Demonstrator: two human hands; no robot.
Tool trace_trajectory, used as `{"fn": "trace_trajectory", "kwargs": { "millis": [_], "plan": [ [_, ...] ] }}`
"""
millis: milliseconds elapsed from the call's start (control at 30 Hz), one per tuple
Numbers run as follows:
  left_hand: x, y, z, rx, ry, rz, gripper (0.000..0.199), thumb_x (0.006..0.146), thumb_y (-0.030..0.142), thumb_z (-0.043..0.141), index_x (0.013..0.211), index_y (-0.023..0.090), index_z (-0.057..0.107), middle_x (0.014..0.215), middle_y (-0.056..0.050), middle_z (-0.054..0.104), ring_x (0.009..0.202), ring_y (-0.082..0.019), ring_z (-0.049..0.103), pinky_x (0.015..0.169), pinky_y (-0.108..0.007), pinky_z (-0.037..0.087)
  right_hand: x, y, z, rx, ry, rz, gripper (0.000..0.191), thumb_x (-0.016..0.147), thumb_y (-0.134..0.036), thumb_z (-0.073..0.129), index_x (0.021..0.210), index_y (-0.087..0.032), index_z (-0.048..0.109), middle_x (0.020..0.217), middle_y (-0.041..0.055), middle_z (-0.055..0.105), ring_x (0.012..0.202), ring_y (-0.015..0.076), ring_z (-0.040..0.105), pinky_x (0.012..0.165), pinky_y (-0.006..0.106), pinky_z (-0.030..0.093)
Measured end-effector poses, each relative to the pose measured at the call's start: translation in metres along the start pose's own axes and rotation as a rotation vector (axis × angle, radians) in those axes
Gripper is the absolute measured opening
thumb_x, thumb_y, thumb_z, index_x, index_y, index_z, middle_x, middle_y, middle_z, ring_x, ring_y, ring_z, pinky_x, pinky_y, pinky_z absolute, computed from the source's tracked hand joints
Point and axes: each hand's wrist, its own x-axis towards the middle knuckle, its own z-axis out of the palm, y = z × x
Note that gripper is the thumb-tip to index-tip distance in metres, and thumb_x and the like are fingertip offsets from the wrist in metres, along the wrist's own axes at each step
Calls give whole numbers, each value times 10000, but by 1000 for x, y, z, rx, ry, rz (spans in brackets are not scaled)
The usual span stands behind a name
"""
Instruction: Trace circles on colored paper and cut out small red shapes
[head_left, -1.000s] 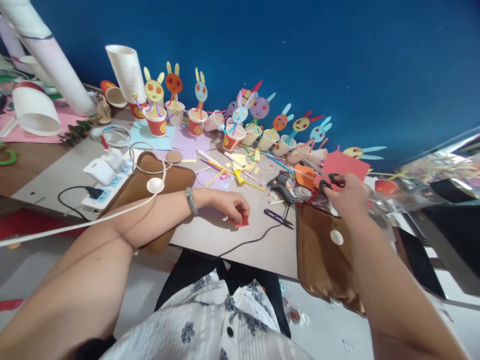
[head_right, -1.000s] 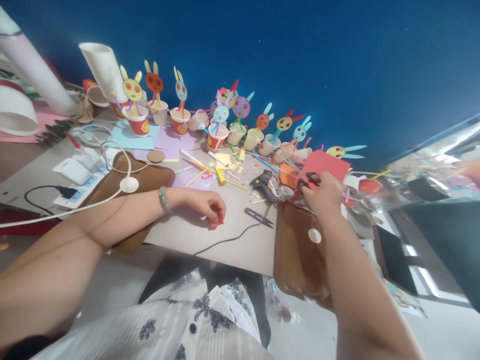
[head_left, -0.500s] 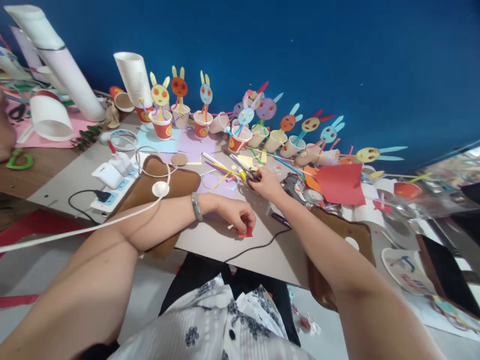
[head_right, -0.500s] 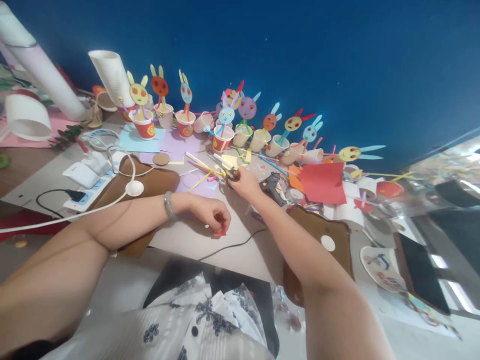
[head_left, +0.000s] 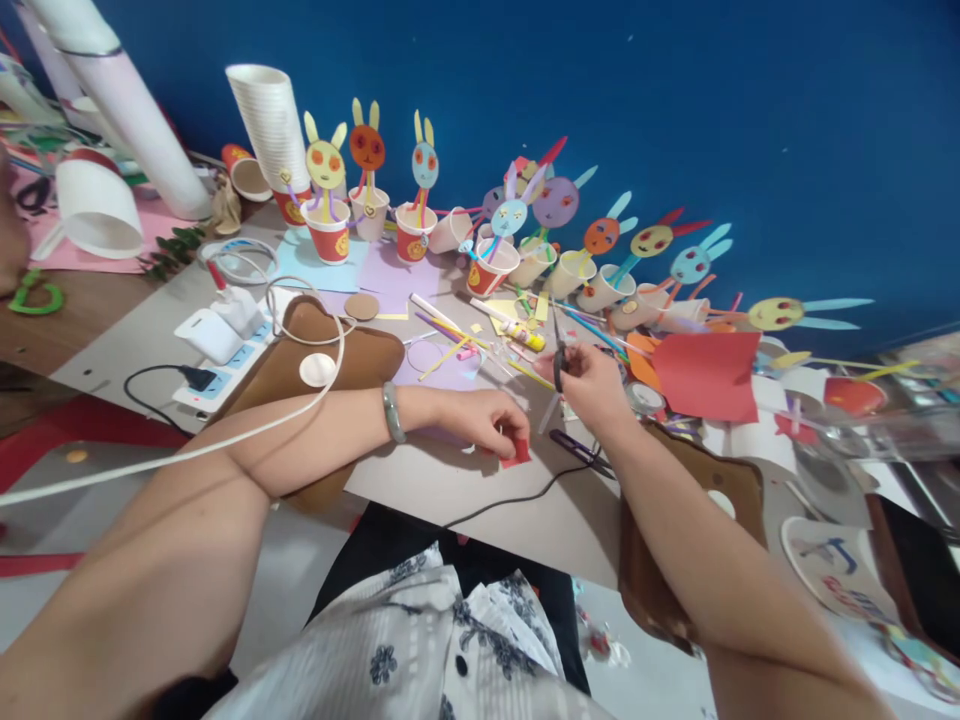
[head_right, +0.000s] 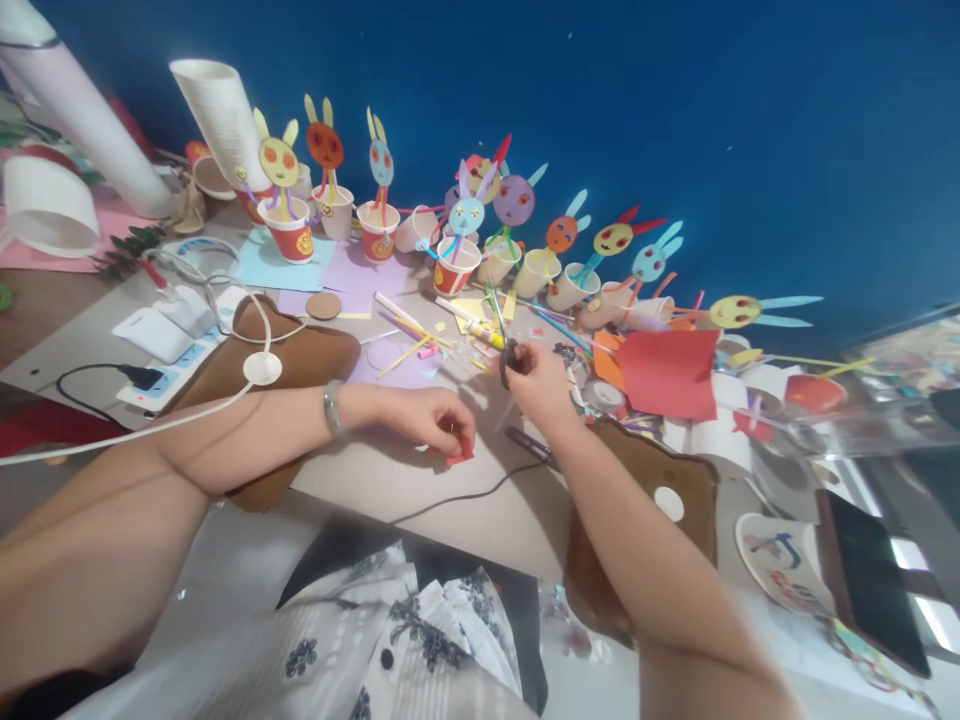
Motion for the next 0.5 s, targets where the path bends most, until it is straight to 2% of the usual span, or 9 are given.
{"fn": "trace_trajectory", "kwargs": {
  "millis": [100, 200, 267, 333, 500],
  "plan": [
    [1, 3, 0, -71, 247, 8, 164, 753, 120, 601, 897, 111, 678, 690, -6, 658, 542, -83, 601, 516, -194, 447, -19, -9, 5, 293, -20, 121, 321, 654, -459, 807, 678, -205, 612, 674, 3, 644, 641, 154, 557, 633, 305, 465],
    [2, 5, -3, -129, 476, 13, 125, 768, 127, 603, 884, 107, 645, 711, -6, 652, 521, -58, 564, 493, -180, 423, -28, -12, 9, 395, -22, 179, 322, 651, -460, 823, 638, -195, 640, 641, -5, 629, 651, 147, 550, 650, 298, 465],
    [4, 6, -5, -117, 578, 29, 107, 763, 125, 620, 870, 111, 625, 711, -6, 657, 529, -51, 558, 496, -171, 418, -30, -12, 10, 407, -39, 195, 324, 646, -469, 832, 636, -195, 661, 612, -12, 611, 635, 145, 535, 622, 289, 450],
    [5, 5, -7, -127, 624, 58, 120, 771, 139, 634, 885, 116, 606, 713, -9, 670, 546, -55, 571, 514, -171, 428, -31, -12, 9, 405, -65, 191, 335, 647, -487, 834, 630, -196, 669, 597, -15, 598, 618, 143, 519, 592, 280, 433],
    [7, 3, -7, -155, 649, 64, 187, 783, 231, 691, 895, 131, 580, 625, 33, 617, 509, -60, 556, 490, -170, 398, -37, -12, 9, 441, -129, 162, 320, 678, -495, 824, 660, -204, 692, 632, -11, 630, 618, 145, 529, 587, 282, 451]
  ]
}}
